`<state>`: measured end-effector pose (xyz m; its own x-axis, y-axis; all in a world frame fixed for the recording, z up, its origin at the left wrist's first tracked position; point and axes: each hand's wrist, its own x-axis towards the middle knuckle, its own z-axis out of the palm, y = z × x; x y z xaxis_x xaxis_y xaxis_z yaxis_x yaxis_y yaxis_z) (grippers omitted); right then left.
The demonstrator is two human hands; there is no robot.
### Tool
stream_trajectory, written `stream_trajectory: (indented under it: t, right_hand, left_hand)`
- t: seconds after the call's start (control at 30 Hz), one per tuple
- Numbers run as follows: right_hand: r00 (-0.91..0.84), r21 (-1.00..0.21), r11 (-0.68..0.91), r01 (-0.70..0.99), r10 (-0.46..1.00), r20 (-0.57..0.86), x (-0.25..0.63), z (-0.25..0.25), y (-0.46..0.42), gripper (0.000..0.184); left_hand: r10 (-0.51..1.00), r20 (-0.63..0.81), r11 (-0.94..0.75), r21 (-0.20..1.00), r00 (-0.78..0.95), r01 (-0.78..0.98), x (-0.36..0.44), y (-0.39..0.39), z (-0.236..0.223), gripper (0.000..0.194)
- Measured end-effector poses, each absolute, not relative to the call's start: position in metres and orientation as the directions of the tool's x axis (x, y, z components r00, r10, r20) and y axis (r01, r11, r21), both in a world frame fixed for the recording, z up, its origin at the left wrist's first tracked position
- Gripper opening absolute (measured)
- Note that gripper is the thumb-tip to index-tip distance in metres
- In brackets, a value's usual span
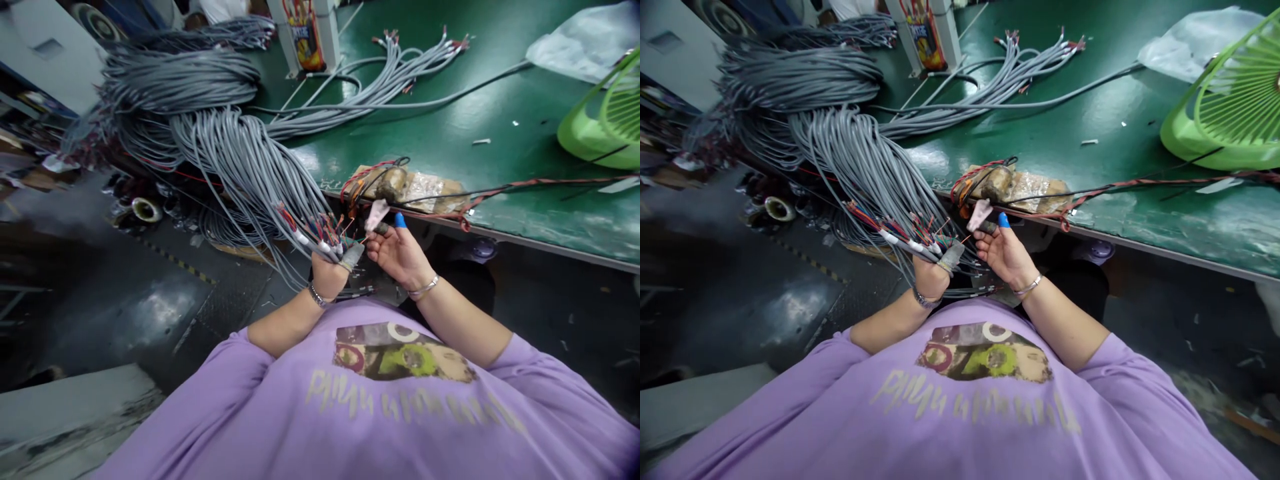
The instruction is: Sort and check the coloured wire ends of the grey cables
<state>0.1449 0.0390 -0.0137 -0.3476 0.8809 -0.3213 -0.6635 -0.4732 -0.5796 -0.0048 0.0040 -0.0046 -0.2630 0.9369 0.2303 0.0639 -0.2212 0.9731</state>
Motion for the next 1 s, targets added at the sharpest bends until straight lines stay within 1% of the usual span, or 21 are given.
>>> stream_trajectory:
  t: [0.13,0.2,0.3,0.5,0.63,0.77,0.87,0.93,1.0]
  right_hand:
    - [-0.382,-0.541,-0.529,-0.654,0.848,-0.368,0.148,-0.016,0.032,0.046]
    - [-0.37,-0.541,-0.532,-0.652,0.846,-0.384,0.15,-0.015,0.029,0.043]
    - [-0.337,-0.542,-0.515,-0.664,0.853,-0.398,0.154,-0.014,0.024,0.038]
    - [-0.308,-0.579,-0.484,-0.656,0.872,-0.38,0.162,-0.012,0.013,0.033]
    - [-0.294,-0.639,-0.438,-0.632,0.899,-0.325,0.165,-0.013,0.008,0.037]
    - [-0.259,-0.709,-0.385,-0.59,0.923,-0.285,0.168,-0.015,0.005,0.038]
    - [-0.187,-0.755,-0.331,-0.566,0.944,-0.274,0.17,-0.016,0.001,0.037]
    - [-0.112,-0.822,-0.263,-0.505,0.964,-0.24,0.17,-0.016,-0.003,0.034]
    - [-0.06,-0.908,-0.169,-0.385,0.986,-0.158,0.167,-0.013,-0.009,0.03]
  left_hand:
    - [0.984,0.077,-0.101,0.984,-0.162,-0.146,-0.01,0.005,-0.014,0.041]
    - [0.994,0.039,-0.061,0.975,-0.106,-0.215,-0.012,0.006,-0.014,0.042]
    - [0.998,0.025,-0.037,0.967,-0.05,-0.252,-0.014,0.007,-0.011,0.041]
    - [0.999,-0.019,0.028,0.954,0.033,-0.298,-0.018,0.007,-0.009,0.05]
    - [0.997,-0.006,0.031,0.941,0.075,-0.338,-0.02,0.006,-0.009,0.053]
    - [0.998,-0.006,0.03,0.931,0.067,-0.365,-0.023,0.004,-0.006,0.058]
    - [0.998,-0.03,0.047,0.936,0.054,-0.348,-0.025,0.0,-0.003,0.057]
    - [0.998,-0.034,0.052,0.948,0.061,-0.315,-0.026,-0.003,-0.002,0.056]
    - [0.997,-0.028,0.046,0.968,0.075,-0.245,-0.026,-0.007,-0.001,0.052]
